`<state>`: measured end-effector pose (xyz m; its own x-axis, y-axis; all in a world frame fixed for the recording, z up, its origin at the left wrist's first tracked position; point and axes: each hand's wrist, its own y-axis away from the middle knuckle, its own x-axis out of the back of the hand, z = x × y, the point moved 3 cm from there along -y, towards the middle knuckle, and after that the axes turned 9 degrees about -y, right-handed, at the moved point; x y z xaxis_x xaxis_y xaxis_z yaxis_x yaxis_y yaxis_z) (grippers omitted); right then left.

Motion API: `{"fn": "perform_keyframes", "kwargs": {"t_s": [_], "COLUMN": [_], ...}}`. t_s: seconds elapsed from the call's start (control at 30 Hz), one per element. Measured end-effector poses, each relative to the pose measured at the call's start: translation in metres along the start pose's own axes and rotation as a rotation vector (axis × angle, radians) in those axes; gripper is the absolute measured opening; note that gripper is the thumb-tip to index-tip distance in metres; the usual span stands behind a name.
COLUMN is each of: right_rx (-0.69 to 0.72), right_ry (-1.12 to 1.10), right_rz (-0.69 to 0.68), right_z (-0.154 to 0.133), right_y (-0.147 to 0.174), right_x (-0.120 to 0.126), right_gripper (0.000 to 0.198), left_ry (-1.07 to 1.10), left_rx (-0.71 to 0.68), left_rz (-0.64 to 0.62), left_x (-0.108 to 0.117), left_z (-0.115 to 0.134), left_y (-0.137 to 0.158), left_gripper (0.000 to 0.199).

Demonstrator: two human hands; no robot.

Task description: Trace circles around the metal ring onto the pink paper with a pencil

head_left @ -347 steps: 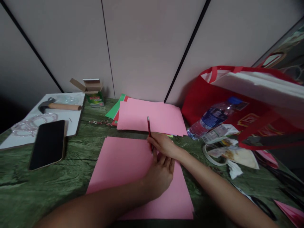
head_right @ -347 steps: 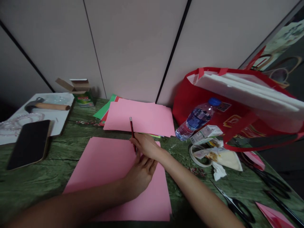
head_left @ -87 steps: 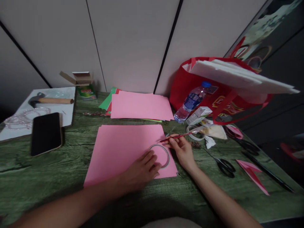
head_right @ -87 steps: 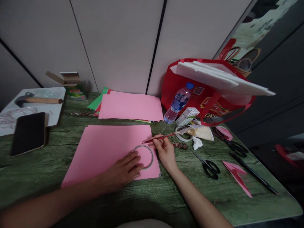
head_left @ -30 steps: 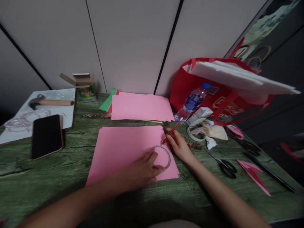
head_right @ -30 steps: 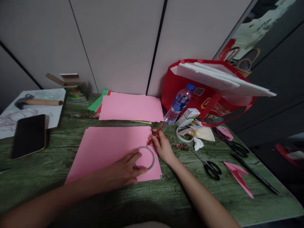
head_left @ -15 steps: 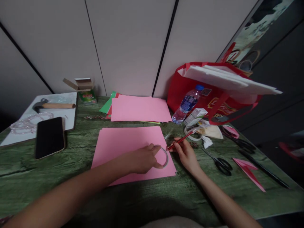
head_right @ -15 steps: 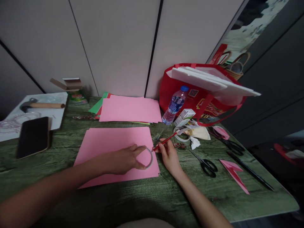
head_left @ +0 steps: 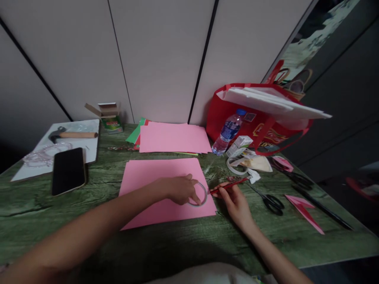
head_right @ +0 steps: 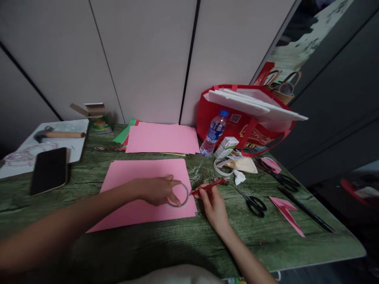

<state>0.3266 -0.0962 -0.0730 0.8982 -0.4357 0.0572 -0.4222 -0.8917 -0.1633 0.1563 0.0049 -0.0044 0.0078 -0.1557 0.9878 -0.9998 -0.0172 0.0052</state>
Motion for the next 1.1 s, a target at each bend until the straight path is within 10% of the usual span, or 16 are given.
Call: {"fn": "perform_keyframes", "kwargs": {"t_s": [1.1], "right_rx": [0.078], "right_ry": [0.28], "right_rz": [0.006], "right_z": [-0.01], "right_y": [0.028], "right_x": [0.009], "right_gripper": [0.035], "left_ry": [-0.003], "left_rx": [0.057], "left_rz": [-0.019], "left_x": [0.003], "left_z": [0.008], "left_y": [-0.02], "left_gripper": [0.02]}}
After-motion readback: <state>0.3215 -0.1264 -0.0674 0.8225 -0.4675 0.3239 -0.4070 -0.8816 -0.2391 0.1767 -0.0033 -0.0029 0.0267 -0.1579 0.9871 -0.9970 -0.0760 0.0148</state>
